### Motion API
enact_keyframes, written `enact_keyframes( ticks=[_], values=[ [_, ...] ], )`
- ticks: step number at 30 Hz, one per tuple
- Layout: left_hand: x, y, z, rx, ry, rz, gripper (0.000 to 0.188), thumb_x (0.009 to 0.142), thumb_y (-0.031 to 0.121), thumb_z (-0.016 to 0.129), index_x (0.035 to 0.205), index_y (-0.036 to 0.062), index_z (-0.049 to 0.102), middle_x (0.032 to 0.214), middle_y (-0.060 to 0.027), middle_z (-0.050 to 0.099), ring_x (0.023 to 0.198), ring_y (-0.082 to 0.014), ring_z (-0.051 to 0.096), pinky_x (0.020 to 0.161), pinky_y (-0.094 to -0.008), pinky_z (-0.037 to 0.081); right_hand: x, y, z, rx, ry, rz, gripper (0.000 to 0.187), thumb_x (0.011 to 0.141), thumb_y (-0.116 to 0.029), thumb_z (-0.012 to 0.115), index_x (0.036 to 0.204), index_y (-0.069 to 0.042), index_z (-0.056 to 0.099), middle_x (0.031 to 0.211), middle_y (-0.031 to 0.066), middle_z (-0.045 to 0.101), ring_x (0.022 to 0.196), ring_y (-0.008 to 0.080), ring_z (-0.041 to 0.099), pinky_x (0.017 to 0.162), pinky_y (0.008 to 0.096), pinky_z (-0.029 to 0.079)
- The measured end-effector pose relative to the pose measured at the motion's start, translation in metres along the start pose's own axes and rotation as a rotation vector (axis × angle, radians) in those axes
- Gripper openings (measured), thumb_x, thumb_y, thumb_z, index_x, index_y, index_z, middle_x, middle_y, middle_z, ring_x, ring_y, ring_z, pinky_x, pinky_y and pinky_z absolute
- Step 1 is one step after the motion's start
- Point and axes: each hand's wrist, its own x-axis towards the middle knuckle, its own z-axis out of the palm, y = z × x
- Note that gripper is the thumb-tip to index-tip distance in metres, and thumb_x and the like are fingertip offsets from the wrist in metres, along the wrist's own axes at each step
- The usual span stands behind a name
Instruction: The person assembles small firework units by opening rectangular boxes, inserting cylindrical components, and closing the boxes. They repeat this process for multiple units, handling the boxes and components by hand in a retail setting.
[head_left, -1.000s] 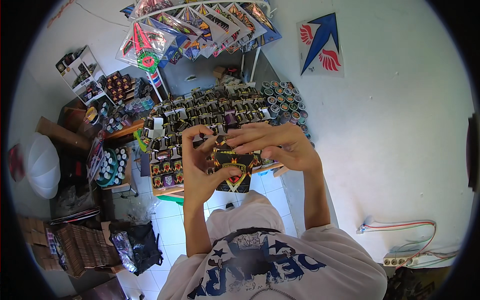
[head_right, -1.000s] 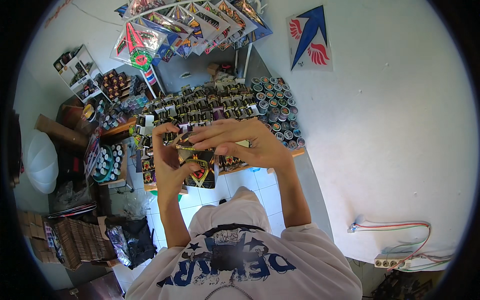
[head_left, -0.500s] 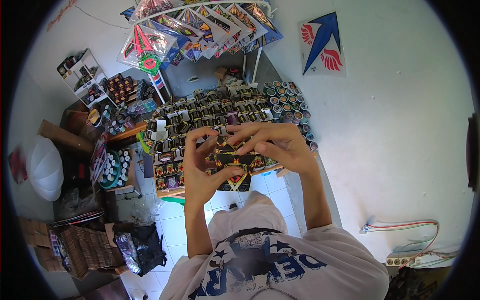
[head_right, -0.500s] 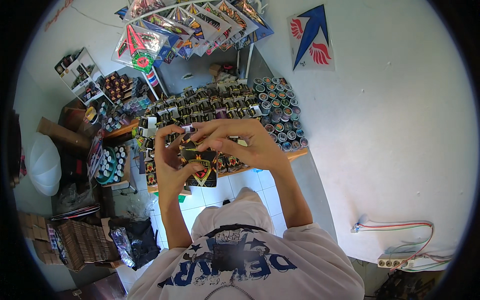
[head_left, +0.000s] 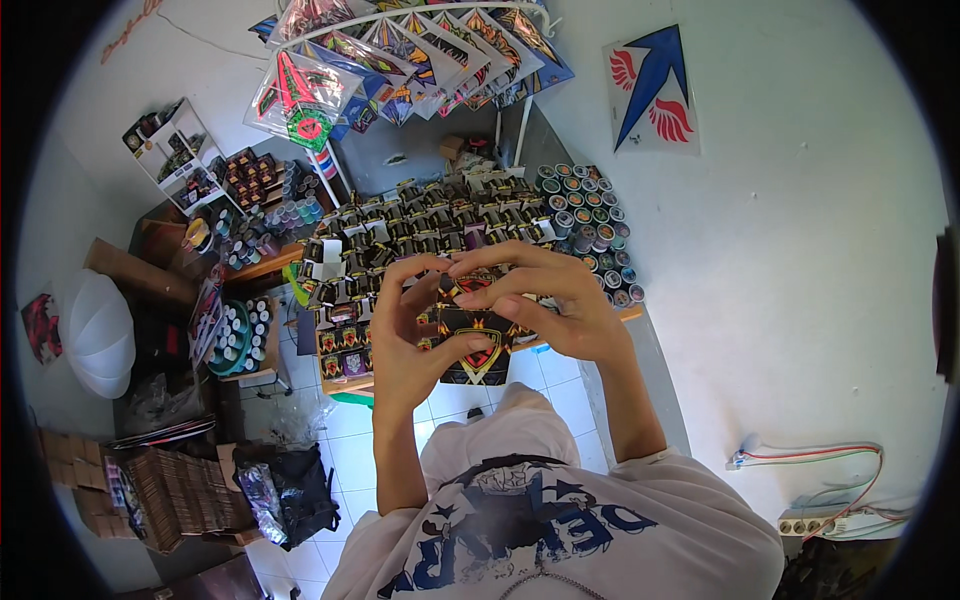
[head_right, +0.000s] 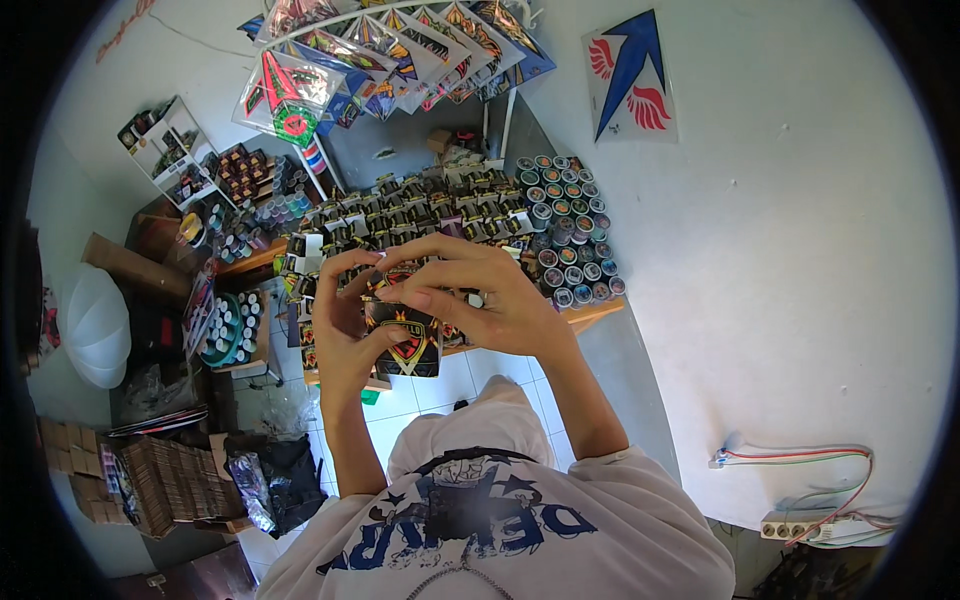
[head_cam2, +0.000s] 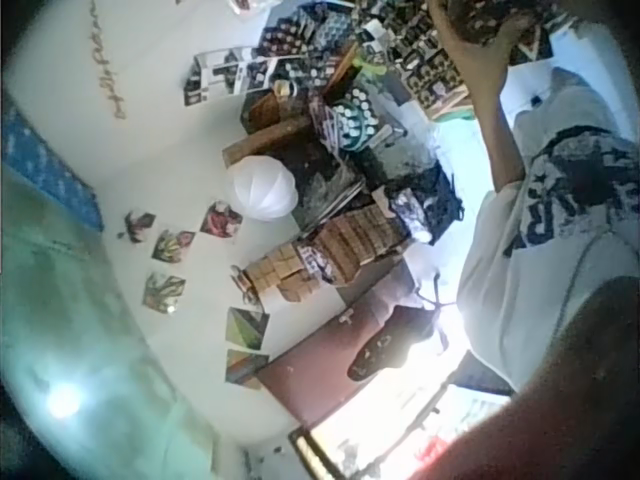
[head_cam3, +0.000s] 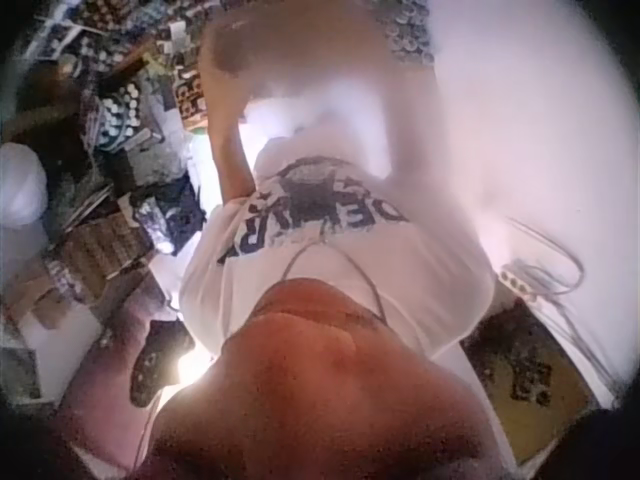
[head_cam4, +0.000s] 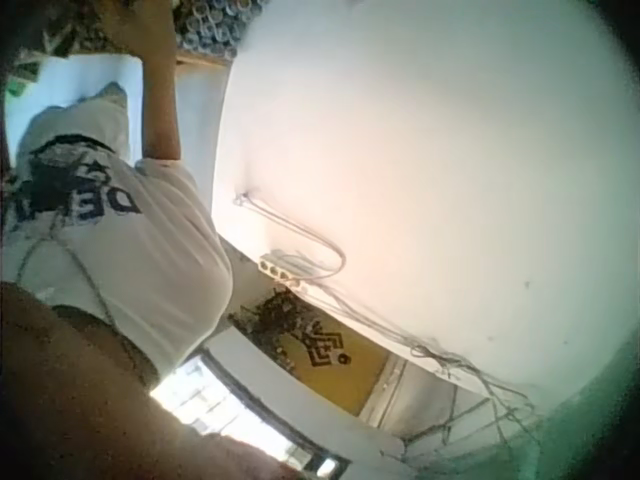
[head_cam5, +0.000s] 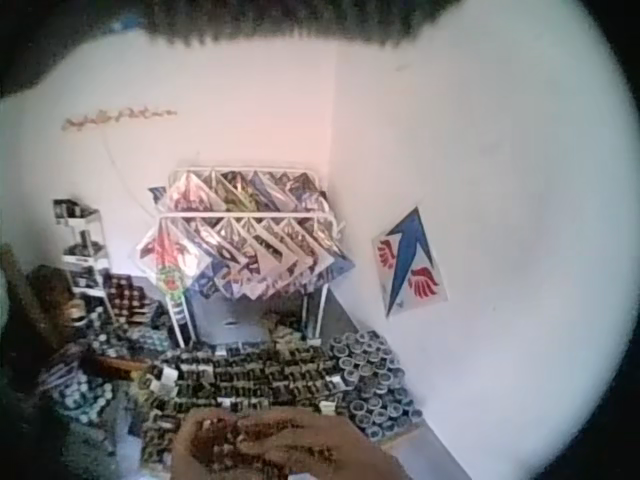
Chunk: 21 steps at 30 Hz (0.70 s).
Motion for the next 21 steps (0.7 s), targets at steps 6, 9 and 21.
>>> enact_keyframes(
  ticks=[6, 9, 21],
  values=[
    [0.0006, 0.0000, -0.0005, 0.019, 0.001, -0.008, 0.084, 0.069, 0.007, 0.101, 0.138, 0.0104, 0.054, 0.135, -0.0162, 0.069, 0.121, -0.0255, 0.071, 0.090, -0.0354, 0.067, 0.0013, 0.0052, -0.0019, 0.046, 0.008, 0.024, 0.021, 0.104, -0.011, 0.067, 0.115, -0.002, 0.083, 0.126, 0.0174, 0.078, 0.116, 0.0298, 0.075, 0.101, 0.0403, 0.058],
    [0.0017, -0.0004, 0.0000, 0.033, -0.015, 0.018, 0.086, 0.068, 0.006, 0.101, 0.140, 0.0099, 0.053, 0.134, -0.0163, 0.070, 0.121, -0.0252, 0.071, 0.090, -0.0350, 0.067, 0.0028, 0.0088, -0.0005, 0.064, 0.043, 0.028, 0.022, 0.106, -0.012, 0.066, 0.116, -0.001, 0.082, 0.122, 0.0183, 0.079, 0.114, 0.0295, 0.076, 0.102, 0.0396, 0.058],
    [-0.0017, 0.0004, 0.0025, -0.032, -0.019, 0.023, 0.092, 0.066, 0.005, 0.101, 0.144, 0.0089, 0.052, 0.131, -0.0154, 0.070, 0.121, -0.0240, 0.070, 0.093, -0.0361, 0.067, 0.0022, 0.0049, -0.0101, 0.057, -0.042, 0.002, 0.029, 0.105, -0.020, 0.068, 0.118, 0.001, 0.081, 0.125, 0.0192, 0.079, 0.116, 0.0315, 0.076, 0.104, 0.0405, 0.058]
  ],
)
